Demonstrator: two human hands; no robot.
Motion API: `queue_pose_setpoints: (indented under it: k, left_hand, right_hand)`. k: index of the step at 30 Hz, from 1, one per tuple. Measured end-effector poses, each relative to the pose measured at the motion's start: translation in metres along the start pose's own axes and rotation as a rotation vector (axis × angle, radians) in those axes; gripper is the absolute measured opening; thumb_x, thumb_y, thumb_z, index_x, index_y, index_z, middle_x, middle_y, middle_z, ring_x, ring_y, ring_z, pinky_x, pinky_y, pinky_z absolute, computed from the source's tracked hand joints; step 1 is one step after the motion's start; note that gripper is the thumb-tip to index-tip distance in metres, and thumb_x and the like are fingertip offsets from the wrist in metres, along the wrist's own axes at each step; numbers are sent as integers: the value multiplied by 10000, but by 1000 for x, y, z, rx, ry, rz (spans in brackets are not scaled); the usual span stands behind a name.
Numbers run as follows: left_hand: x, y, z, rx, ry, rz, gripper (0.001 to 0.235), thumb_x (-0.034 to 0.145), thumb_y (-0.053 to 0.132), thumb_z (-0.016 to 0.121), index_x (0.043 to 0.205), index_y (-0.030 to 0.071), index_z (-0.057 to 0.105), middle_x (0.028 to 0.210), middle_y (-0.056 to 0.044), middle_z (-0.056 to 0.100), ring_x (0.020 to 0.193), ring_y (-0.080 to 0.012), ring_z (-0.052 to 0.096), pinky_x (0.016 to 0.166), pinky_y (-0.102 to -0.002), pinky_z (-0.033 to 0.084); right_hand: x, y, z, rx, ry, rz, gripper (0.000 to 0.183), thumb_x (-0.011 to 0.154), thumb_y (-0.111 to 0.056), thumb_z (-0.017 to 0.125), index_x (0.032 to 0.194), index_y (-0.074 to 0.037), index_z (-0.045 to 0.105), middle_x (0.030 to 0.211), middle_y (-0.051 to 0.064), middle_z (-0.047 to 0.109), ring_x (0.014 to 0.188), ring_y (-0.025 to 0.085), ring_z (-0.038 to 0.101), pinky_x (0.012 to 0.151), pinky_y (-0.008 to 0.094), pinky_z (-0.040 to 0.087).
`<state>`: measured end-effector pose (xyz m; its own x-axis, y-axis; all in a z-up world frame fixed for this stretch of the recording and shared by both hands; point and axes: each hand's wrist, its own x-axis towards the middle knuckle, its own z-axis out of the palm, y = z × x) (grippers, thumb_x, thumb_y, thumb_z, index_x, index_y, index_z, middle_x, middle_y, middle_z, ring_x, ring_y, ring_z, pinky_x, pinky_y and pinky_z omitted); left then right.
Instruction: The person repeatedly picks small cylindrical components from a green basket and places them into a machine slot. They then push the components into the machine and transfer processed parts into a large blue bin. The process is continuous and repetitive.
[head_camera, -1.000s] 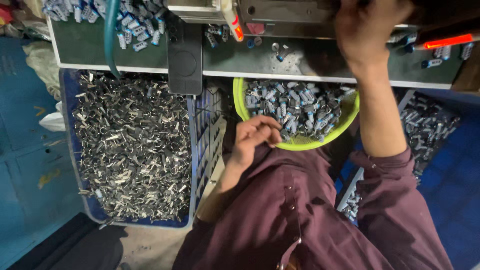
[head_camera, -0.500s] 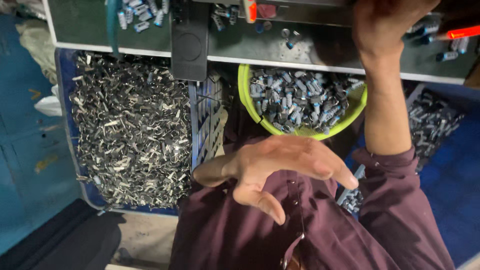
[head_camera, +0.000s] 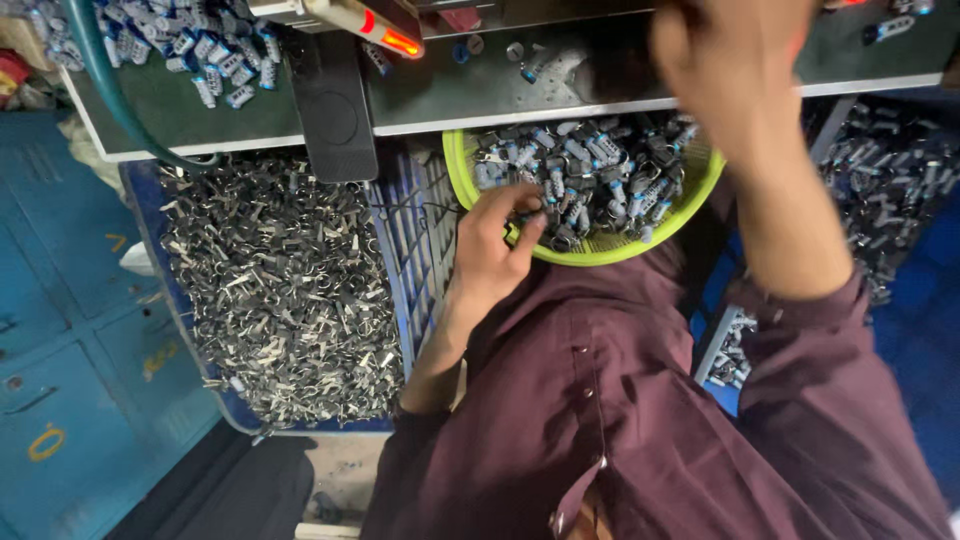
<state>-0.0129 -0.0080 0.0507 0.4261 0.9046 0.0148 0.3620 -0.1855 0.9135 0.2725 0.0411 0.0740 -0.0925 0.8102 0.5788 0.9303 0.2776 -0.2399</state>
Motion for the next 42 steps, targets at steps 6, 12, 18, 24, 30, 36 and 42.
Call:
queue_pose_setpoints:
  k: [6,12,18,24,30,36,42]
  left_hand:
    - [12,-18,26,324,82,191,243,868,33,709,1107,70,686,1073,-94,662,1031,-325,629,924,-416,535]
    - [40,-32,38,507,-53,339,328,776,78,753,1101,120,741,980,-94,586,939,-296,589,811,-430,500]
    - [48,-38,47,534,-167,433,214,828,113,761,1027,74,692,987,-71,596,978,-273,610,795,-403,519]
    - [51,-48,66,542,-112,434,157,765,67,693,907,62,626,950,-92,586,971,-289,605,804,-403,529]
    - [64,-41,59,674,-27,494,133,818,57,686,934,46,621,1029,-119,613,934,-293,596,773,-410,500]
    - [29,-4,36,444,116,542,198,788,-19,719,951,29,618,998,-120,634,1000,-324,629,902,-432,540]
    - [27,18,23,117,76,505,232,795,-10,768,984,17,635,974,-113,657,932,-324,666,862,-409,568]
  right_hand:
    - [-43,-68,-9,466,88,93,207,896,180,741,1006,6,720,1016,126,755,941,274,745,850,357,587]
    - [-109,-73,-12,513,56,427,225,827,195,650,927,-7,656,985,115,761,898,253,760,777,320,592]
    - [-119,-71,-5,465,15,376,233,809,180,668,959,4,695,989,133,751,895,285,751,795,354,591]
    - [-115,-70,0,481,-43,362,225,831,123,721,1004,-17,688,1058,119,740,969,301,712,854,382,579]
    - [-95,-88,16,344,-161,320,357,796,47,753,1140,-17,679,1201,156,678,1118,373,589,968,459,493]
    - [-108,-92,6,466,-115,349,378,767,96,709,1129,-14,713,1047,133,695,996,349,626,872,428,505]
    - [-113,-98,6,913,-94,622,252,891,135,657,1107,19,715,1075,125,732,948,201,703,829,288,553]
